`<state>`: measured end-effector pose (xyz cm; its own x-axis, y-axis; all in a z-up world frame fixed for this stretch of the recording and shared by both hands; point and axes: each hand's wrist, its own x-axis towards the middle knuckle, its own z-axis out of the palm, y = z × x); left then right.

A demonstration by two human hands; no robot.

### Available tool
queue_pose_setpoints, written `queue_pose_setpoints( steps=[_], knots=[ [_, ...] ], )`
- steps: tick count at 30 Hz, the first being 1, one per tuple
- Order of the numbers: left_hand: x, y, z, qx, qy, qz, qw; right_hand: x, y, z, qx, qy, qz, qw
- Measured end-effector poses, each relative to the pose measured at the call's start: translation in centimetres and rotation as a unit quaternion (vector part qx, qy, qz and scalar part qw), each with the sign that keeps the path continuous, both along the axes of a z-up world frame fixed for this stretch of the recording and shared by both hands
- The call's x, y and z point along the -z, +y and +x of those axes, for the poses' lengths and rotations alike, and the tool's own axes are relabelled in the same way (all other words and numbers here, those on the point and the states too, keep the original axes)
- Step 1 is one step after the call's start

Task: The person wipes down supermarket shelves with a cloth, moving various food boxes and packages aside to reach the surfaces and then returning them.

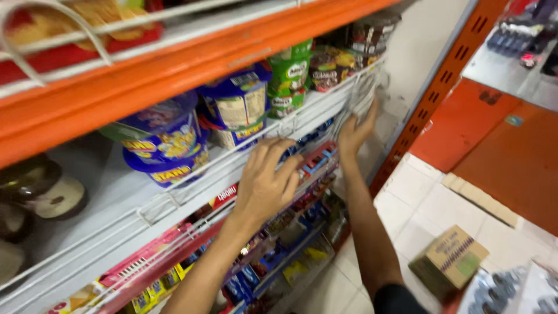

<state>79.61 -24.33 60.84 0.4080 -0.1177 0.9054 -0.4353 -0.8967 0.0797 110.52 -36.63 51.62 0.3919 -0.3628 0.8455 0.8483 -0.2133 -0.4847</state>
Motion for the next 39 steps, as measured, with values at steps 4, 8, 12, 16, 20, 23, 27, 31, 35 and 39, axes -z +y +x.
queue_pose_setpoints(
  steps=[4, 8, 12, 16, 20, 23, 27, 31, 35, 39],
  knots=[
    [-3.3, -0.3, -1.1, 0.023, -0.029, -0.002, 0.999, -3.1, -0.6, -11.2, -0.078, 0.047, -0.106, 0.990],
    [-8.2, -1.1, -1.9, 0.024, -0.071, -0.024, 0.997, -12.3, -0.8, -16.4, -0.080, -0.105, -0.089, 0.987],
    [-13.0, -1.9, -1.5, -0.014, -0.143, -0.015, 0.990, -20.1, 1.9, -17.4, -0.032, -0.190, -0.149, 0.970],
    [-15.8, -1.9, -0.5, -0.078, -0.144, -0.009, 0.986, -22.6, 3.5, -16.5, -0.063, -0.269, -0.230, 0.933],
    [-15.4, -1.7, -0.4, -0.094, -0.109, 0.010, 0.990, -22.5, 2.1, -11.8, 0.012, -0.283, -0.189, 0.940],
    [-15.3, -1.5, -0.1, -0.108, -0.103, 0.027, 0.989, -23.0, 0.4, -5.9, 0.014, -0.207, -0.122, 0.971],
    [-14.9, -1.7, 0.5, -0.145, -0.105, 0.048, 0.983, -24.8, -1.7, 0.4, 0.012, -0.086, -0.039, 0.995],
    [-14.6, -1.8, 1.3, -0.153, -0.114, 0.056, 0.980, -24.3, -1.1, -1.4, -0.033, -0.050, -0.011, 0.998],
    [-14.4, -2.1, 1.9, -0.153, -0.114, 0.051, 0.980, -22.2, 0.7, -6.6, -0.049, -0.176, -0.098, 0.978],
    [-14.2, -1.8, 1.4, -0.129, -0.103, 0.056, 0.985, -23.5, -0.1, -3.7, -0.004, -0.178, -0.077, 0.981]
  ],
)
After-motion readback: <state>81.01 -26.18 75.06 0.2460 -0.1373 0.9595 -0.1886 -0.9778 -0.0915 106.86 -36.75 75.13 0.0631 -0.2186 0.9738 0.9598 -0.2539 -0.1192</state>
